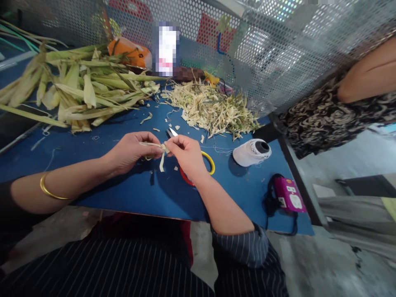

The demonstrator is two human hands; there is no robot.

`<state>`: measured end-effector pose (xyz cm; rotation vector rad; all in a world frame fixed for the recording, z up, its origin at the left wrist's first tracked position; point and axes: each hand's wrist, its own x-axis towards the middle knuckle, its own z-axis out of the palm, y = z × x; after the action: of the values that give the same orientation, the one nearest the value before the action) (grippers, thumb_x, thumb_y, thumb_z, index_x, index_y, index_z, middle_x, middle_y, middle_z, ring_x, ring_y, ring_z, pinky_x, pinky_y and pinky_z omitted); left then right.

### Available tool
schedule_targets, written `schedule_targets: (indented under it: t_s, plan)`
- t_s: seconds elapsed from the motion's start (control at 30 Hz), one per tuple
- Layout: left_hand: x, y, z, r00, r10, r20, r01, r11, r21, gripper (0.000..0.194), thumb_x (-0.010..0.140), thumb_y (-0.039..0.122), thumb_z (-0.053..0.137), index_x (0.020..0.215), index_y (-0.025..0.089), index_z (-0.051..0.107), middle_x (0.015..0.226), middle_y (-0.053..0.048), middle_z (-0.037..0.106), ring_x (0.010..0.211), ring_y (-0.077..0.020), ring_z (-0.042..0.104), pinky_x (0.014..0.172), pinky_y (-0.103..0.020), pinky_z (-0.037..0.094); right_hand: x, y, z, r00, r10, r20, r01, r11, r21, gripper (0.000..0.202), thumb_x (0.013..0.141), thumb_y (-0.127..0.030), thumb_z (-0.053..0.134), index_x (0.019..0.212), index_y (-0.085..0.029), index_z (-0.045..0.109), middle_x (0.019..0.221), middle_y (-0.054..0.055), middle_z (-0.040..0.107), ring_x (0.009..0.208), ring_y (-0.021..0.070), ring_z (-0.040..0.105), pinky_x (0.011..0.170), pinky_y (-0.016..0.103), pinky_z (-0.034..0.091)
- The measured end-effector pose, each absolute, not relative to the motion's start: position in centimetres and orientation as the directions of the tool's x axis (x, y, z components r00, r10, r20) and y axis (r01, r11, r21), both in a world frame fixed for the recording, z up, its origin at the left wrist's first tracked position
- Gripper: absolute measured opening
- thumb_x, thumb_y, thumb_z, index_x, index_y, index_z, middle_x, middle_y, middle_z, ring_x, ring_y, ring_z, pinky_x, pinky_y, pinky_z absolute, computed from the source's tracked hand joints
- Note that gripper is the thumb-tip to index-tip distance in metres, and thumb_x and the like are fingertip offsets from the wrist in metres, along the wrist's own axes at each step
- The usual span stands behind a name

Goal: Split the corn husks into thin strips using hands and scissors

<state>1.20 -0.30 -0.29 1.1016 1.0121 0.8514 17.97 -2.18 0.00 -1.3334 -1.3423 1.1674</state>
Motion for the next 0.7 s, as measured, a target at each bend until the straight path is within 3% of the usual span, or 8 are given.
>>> schedule_targets:
  t_s: [0.23,0.4,0.7]
  plan:
    - [1.15,-0.03,-0.56,0.364,0.907,-0.212,-0.102,0.265,0.959,0.024,0.065,0.031,0.08,0.074,0.013,0.066,0.064,-0.003,0.065,0.058,-0.0116,0.058,0.057,-0.024,0.042,18.07,-2.2,0.34,-0.032,0.999,-0.028,0.194,-0.021,-0.981,0.014,0.075,-0.031,0.067,0.073,-0.017,0.063,0.066,-0.002,0.062,0.059,0.009,0.057,0.062,0.024,0.047]
    - [0.9,0.17,-0.63,0.305,0.926,-0.224,-0.206,0.293,0.934,0.034,0.072,0.047,0.073,0.08,0.015,0.068,0.083,-0.007,0.071,0.066,-0.0125,0.063,0.058,-0.023,0.045,18.08,-2.15,0.27,0.045,0.999,0.011,0.133,0.005,-0.991,0.014,0.074,-0.03,0.068,0.071,-0.018,0.063,0.063,-0.003,0.06,0.057,0.0082,0.056,0.062,0.024,0.047]
    - [1.15,-0.27,-0.23,0.305,0.911,-0.278,-0.078,0.314,0.946,0.033,0.057,0.033,0.085,0.082,0.014,0.072,0.074,-0.005,0.07,0.063,-0.0125,0.06,0.063,-0.027,0.051,17.84,-2.25,0.01,0.103,0.994,0.02,0.051,0.014,-0.999,0.014,0.074,-0.031,0.069,0.073,-0.019,0.062,0.067,-0.004,0.06,0.059,0.0085,0.056,0.063,0.025,0.046]
